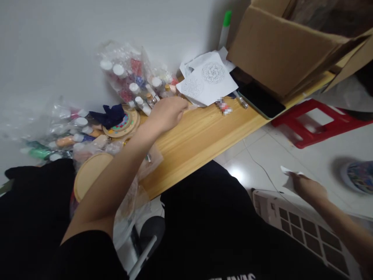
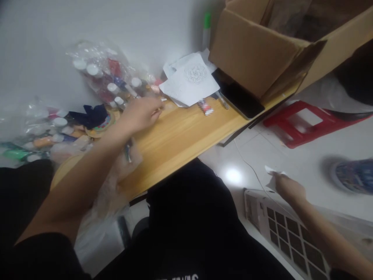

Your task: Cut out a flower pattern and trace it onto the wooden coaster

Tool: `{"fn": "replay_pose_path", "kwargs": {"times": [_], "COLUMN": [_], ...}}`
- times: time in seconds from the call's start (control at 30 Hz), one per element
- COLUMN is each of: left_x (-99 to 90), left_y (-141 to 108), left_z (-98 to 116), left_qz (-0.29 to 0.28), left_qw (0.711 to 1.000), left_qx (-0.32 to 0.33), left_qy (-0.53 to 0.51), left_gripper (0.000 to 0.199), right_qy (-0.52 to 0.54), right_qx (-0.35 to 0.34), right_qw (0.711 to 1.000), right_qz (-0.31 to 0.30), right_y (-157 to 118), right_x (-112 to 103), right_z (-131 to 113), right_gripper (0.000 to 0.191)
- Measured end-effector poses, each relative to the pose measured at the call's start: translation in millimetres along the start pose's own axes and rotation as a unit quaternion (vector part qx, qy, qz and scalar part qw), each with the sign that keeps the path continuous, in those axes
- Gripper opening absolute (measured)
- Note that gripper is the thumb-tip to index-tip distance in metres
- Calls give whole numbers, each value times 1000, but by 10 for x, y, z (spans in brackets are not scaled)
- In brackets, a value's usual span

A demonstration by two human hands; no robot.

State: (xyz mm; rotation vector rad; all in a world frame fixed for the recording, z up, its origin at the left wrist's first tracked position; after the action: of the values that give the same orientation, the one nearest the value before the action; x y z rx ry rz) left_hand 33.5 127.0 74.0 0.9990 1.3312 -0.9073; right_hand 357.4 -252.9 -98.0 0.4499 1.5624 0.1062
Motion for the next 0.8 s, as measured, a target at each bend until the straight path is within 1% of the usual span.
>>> {"fn": "replay_pose_path", "kwargs": {"times": [0.03,0.07,0.1,0.13,0.17,0.2,0.23,0.27,0.3,0.33,0.37,0.4,0.43,0.47,0.5,0.53,0.57,0.6,0.63,0.67,0.73,0.8], "left_x": [-11,-24,-37,-51,-63,-72,-79,-83,-83,-80,-75,-69,-62,-56,-49,-43,-36,-29,-21,-11,10,32], "left_y": [-12,-21,-29,-38,-48,-61,-76,-95,-116,-139,-162,-184,-202,-215,-223,-225,-222,-215,-206,-195,-170,-130], "left_z": [-4,-9,-15,-24,-35,-47,-60,-71,-80,-86,-88,-86,-84,-80,-77,-76,-77,-80,-86,-92,-104,-102], "left_qz": [2,2,1,-1,-3,-4,-4,-4,-3,-2,0,2,4,6,8,8,7,6,6,6,7,1], "left_qw": [1000,1000,1000,1000,1000,1000,1000,1000,1000,1000,1000,1000,1000,1000,1000,1000,1000,999,1000,1000,1000,1000], "left_qx": [0,2,3,3,1,-3,-8,-14,-18,-20,-22,-22,-23,-25,-26,-26,-26,-25,-23,-20,-14,-10], "left_qy": [2,3,2,1,0,-2,-3,-4,-5,-6,-7,-7,-8,-9,-10,-12,-15,-18,-20,-20,-15,-8], "left_gripper": [23,23,23,23,22,22,22,23,23,24,24,24,24,24,24,24,24,24,24,24,24,23], "right_qy": [-11,-36,-63,-90,-115,-117,-104,-80,-61,-41,-14,16,38,46,51,50,46,39,28,16,-16,-47], "right_qx": [13,45,89,147,193,224,228,186,128,61,-18,-93,-152,-169,-174,-168,-150,-127,-98,-62,18,94], "right_qw": [1000,997,992,981,970,965,966,979,987,987,978,965,950,945,943,944,948,952,957,961,968,971], "right_qz": [23,49,70,91,88,76,60,-10,-82,-146,-206,-246,-271,-276,-279,-278,-276,-274,-273,-268,-251,-215], "right_y": [-10,48,170,349,574,831,1103,1373,1620,1831,1998,2121,2208,2270,2313,2346,2374,2393,2398,2381,2238,1919], "right_x": [30,45,42,18,-19,-67,-117,-153,-175,-183,-174,-153,-122,-86,-50,-20,1,11,10,0,-36,-80], "right_z": [8,-22,-95,-210,-372,-581,-835,-1130,-1453,-1789,-2125,-2442,-2720,-2942,-3102,-3195,-3218,-3173,-3065,-2900,-2435,-1866], "right_gripper": [49,48,49,49,48,47,46,45,45,45,46,46,46,46,47,48,48,49,49,50,52,52]}}
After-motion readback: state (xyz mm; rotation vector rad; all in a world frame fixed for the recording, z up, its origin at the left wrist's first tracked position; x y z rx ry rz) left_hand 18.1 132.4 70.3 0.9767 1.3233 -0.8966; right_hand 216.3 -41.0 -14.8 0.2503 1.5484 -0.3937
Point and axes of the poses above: each hand's wrist, its own y-axis towards the middle knuckle, its own x-axis out of the palm, z = x × y, the point moved 1 cm from there along y, towards the middle knuckle, and after that the axes turned 12 degrees about x, right-handed, at the moved point
